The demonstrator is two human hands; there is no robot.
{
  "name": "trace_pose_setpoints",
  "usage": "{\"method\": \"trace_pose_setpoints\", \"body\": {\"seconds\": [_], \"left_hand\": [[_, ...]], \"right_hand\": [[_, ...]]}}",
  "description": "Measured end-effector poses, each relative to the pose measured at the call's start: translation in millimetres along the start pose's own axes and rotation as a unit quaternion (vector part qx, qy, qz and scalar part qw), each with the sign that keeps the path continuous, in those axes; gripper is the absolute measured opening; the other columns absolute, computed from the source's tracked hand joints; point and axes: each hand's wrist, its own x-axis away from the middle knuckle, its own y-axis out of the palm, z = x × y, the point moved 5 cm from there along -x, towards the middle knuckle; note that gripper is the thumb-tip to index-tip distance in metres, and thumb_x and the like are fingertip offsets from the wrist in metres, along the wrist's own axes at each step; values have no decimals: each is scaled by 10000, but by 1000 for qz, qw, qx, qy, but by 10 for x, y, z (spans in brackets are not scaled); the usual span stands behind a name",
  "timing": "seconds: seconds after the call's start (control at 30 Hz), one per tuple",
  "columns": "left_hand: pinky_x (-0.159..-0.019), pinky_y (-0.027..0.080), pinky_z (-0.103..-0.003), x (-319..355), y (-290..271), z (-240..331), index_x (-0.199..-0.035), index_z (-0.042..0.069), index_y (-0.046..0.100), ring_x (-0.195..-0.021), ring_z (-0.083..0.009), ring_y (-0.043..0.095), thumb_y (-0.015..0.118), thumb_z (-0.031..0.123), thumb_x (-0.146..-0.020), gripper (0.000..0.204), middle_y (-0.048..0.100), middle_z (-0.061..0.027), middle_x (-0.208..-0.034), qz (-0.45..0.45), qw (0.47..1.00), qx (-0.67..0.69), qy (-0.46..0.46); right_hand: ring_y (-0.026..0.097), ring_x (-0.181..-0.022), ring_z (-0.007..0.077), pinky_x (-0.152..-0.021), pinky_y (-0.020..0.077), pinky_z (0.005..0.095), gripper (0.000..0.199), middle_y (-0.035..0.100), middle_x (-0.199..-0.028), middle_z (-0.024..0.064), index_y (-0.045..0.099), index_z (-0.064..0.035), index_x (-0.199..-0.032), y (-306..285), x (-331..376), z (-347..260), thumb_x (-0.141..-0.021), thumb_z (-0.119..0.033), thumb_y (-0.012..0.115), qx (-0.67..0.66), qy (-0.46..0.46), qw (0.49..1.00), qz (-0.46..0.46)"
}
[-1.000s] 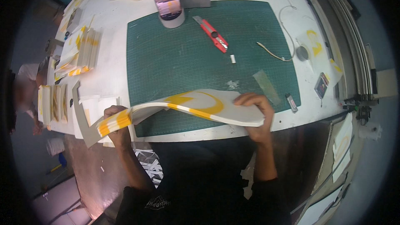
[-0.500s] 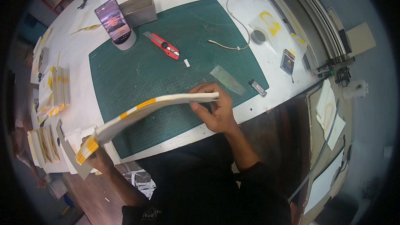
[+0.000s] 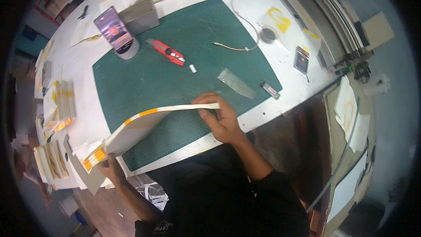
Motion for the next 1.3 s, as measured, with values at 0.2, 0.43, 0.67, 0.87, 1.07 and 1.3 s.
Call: {"method": "trace_pose_setpoints", "body": {"seconds": [0.2, 0.43, 0.67, 0.87, 1.07, 1.3], "left_hand": [[-1050, 499, -401, -30, 222, 293, -1289, -51, 660, -1170, -229, 652, 800, 211, -959, 444, 683, -144, -1272, 0, 997, -67, 45], [-903, 496, -367, 76, 369, 533, -1078, 26, 600, -967, -237, 610, 778, 149, -879, 294, 621, -124, -1026, -41, 993, -82, 76], [-924, 479, -343, 98, 477, 515, -1039, 49, 591, -990, -225, 596, 815, 179, -868, 311, 628, -119, -1028, -69, 994, 28, 78], [-888, 490, -350, 102, 372, 461, -993, 51, 591, -950, -218, 595, 765, 127, -913, 206, 628, -115, -1008, -57, 996, -64, 30], [-980, 491, -361, 147, 321, 388, -1181, -5, 634, -1068, -216, 617, 768, 101, -919, 313, 645, -114, -1119, -4, 992, -106, 69], [-875, 476, -418, 154, 258, 371, -1054, 1, 591, -951, -284, 589, 626, 265, -987, 274, 601, -135, -1007, -34, 978, -188, 81]], "right_hand": [[616, -1110, 247, -997, 486, 391, 211, 650, -1205, 196, 583, 24, -1215, -6, 74, -5, -1005, 7, 583, 22, 24, 999, 27], [594, -1209, 272, -1084, 452, 430, 366, 652, -1245, 210, 532, 21, -1337, -91, 141, -64, -981, -45, 588, 25, 38, 999, 24], [579, -1305, 279, -1177, 410, 441, 508, 624, -1354, 214, 447, 51, -1486, -67, 304, 41, -985, -1, 515, 18, 52, 996, 75], [615, -1229, 286, -1164, 416, 468, 364, 648, -1300, 206, 538, 65, -1378, -72, 310, 35, -1031, -38, 500, 93, 70, 989, 89], [637, -1198, 295, -1157, 433, 502, 282, 669, -1231, 207, 573, 56, -1304, -76, 224, 2, -1048, -39, 504, 155, -9, 986, 57], [625, -1173, 223, -1054, 470, 375, 396, 687, -1250, 184, 508, 46, -1451, -56, 282, 87, -1070, -58, 520, 77, 61, 992, 77]]}}
